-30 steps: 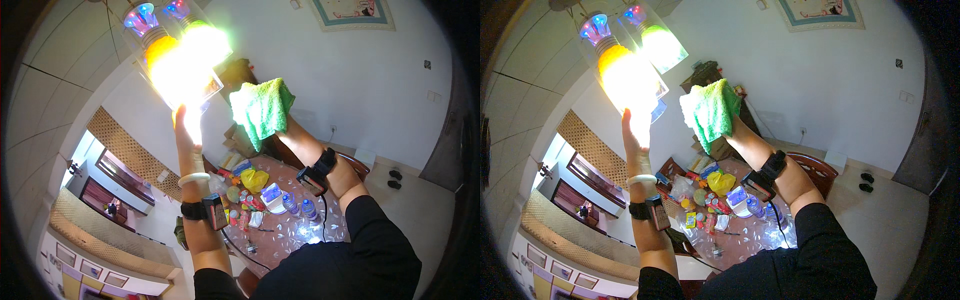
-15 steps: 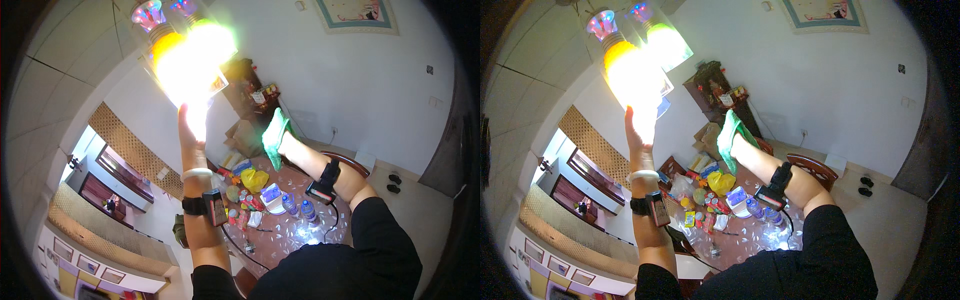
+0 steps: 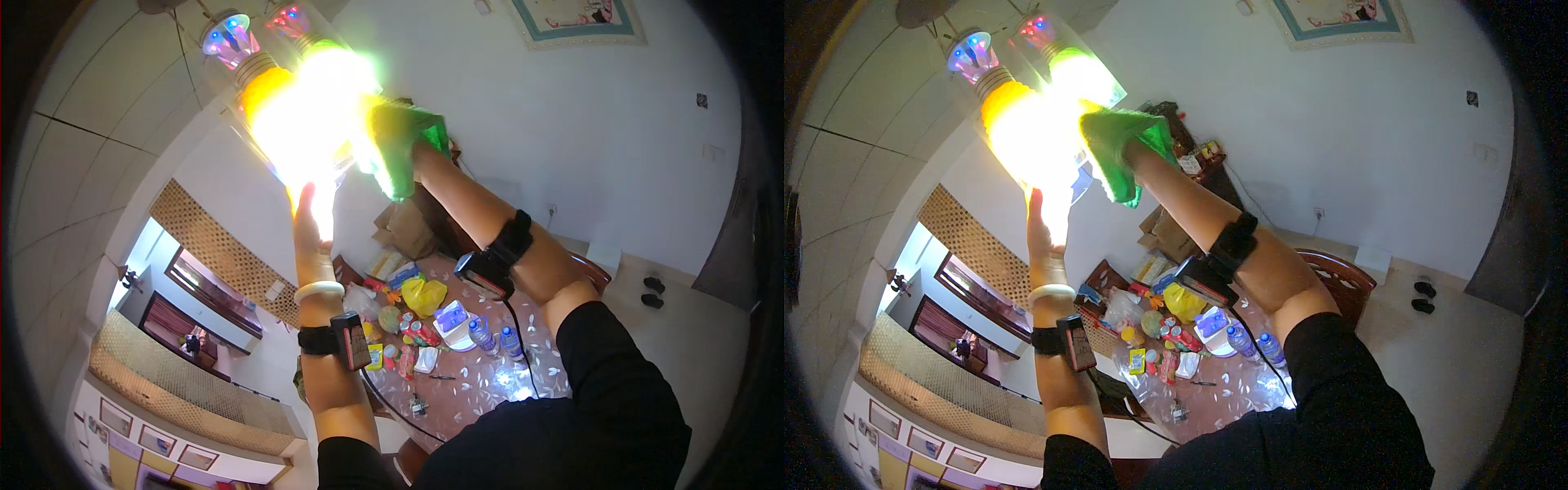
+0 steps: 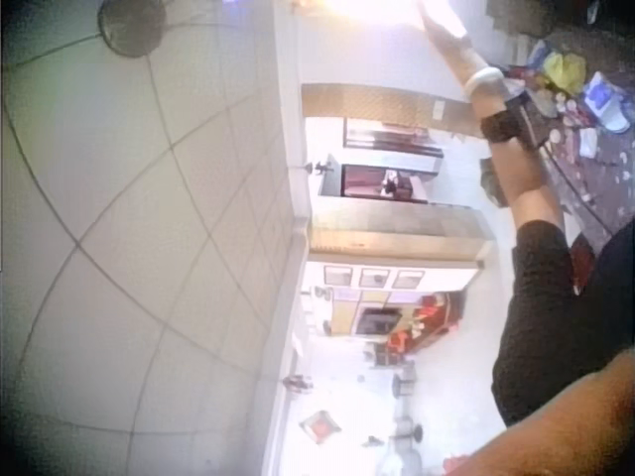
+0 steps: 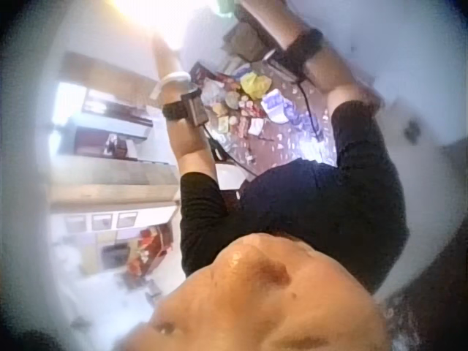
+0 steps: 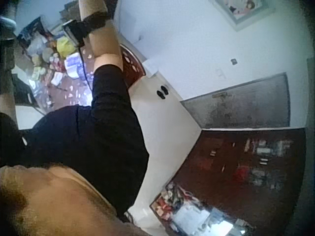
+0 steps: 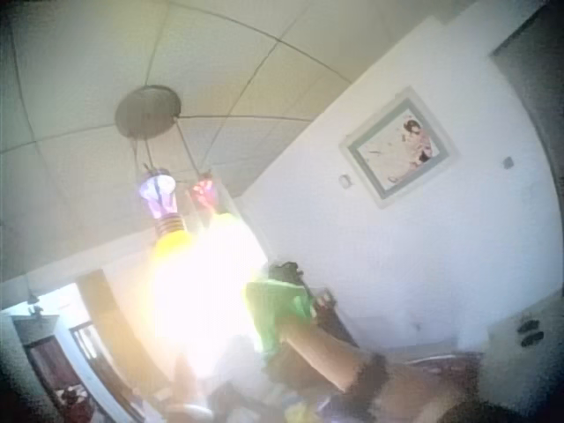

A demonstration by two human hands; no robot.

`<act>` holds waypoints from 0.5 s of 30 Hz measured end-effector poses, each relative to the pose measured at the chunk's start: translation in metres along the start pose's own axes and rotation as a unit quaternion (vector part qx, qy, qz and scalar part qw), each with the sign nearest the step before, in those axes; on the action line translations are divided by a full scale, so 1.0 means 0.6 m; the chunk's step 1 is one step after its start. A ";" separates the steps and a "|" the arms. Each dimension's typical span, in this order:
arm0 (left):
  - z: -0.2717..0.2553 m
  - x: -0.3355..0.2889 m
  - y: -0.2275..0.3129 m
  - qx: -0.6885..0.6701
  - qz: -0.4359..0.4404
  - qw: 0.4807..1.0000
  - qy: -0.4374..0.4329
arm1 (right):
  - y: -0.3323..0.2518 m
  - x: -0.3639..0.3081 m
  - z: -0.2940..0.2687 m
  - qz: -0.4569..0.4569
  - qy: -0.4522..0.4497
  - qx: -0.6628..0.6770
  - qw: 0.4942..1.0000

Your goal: The person wipes the individual glass covers of a hanging chandelier using a green cloth while supporting each lamp with the other hand.

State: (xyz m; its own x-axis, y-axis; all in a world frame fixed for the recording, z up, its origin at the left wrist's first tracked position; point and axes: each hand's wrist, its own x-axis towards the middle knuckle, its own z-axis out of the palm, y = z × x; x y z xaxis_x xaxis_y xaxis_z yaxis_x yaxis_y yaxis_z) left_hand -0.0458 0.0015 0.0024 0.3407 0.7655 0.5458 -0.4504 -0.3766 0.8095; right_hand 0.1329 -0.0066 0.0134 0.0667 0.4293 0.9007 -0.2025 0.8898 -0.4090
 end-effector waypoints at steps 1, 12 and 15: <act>-0.001 0.001 -0.001 0.056 0.030 0.998 0.027 | -0.001 0.005 0.011 -0.010 -0.007 -0.014 1.000; -0.010 0.005 -0.003 0.080 0.002 0.994 0.072 | -0.029 0.068 0.054 -0.211 -0.104 -0.467 0.852; -0.018 0.011 -0.011 0.067 -0.004 0.995 0.072 | -0.051 0.093 0.055 -0.278 -0.122 -0.590 0.748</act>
State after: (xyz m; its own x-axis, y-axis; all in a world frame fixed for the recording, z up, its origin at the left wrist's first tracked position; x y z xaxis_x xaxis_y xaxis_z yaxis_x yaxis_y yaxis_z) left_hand -0.0494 0.0147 -0.0013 0.2184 0.8317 0.5104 -0.3304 -0.4291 0.8407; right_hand 0.1109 -0.0151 0.0809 -0.3901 0.0289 0.9203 0.8033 0.4992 0.3248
